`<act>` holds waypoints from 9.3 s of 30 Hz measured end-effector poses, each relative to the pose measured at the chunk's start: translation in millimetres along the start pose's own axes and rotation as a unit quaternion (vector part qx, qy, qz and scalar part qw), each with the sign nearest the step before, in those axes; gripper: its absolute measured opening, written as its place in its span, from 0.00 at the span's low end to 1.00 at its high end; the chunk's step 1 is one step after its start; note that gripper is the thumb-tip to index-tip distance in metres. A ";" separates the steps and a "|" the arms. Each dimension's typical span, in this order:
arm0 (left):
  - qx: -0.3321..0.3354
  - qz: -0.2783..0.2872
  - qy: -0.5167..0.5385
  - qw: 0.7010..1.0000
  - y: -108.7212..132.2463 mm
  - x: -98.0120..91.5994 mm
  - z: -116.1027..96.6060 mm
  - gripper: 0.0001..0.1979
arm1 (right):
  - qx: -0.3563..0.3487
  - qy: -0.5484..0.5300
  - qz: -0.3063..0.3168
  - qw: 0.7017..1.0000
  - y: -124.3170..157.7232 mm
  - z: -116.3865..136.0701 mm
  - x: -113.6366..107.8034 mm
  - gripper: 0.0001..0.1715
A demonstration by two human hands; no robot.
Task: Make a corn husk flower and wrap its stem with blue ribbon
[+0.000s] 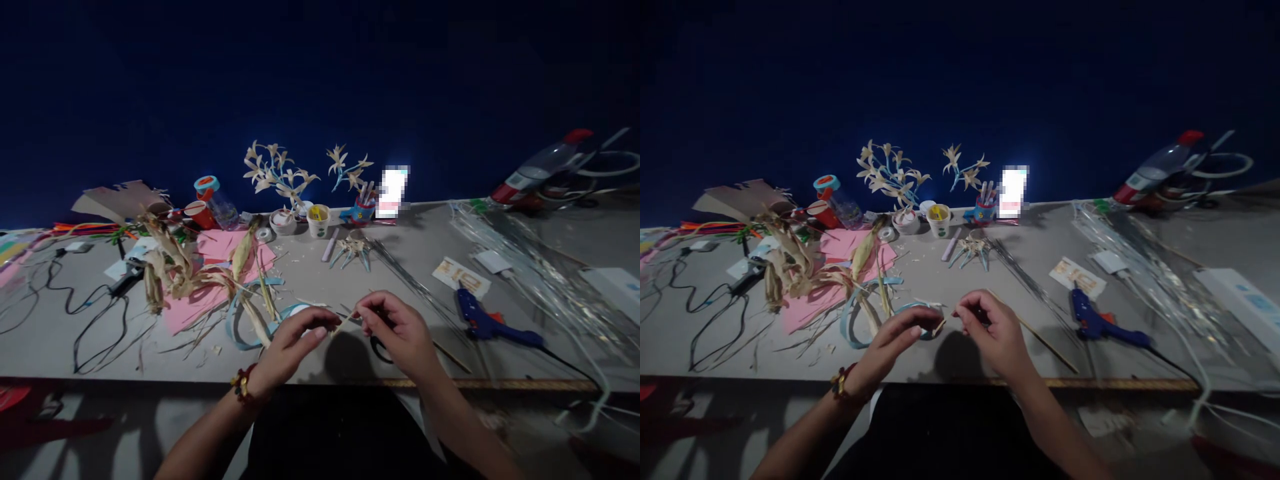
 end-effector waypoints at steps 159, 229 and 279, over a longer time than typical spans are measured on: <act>0.072 -0.085 -0.048 0.993 -3.3 20.3 -0.9 0.09 | -0.185 0.123 -0.066 0.973 17.6 16.3 13.8 0.09; -0.133 -0.023 0.143 0.980 -7.5 24.1 15.3 0.18 | -0.160 0.029 0.099 0.982 -0.5 8.5 14.0 0.06; -0.028 -0.090 0.125 0.988 3.0 15.0 12.5 0.11 | 0.128 -0.288 0.023 0.949 11.1 -12.6 33.8 0.13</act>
Point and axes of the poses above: each hand's wrist, its own y-axis away from the middle knuckle, its own x-axis out of the palm, z = x × y, the point moved 4 cm from there along -y, towards the middle knuckle, and after that the axes turned 1 degree about -z, right-handed, at the moved point
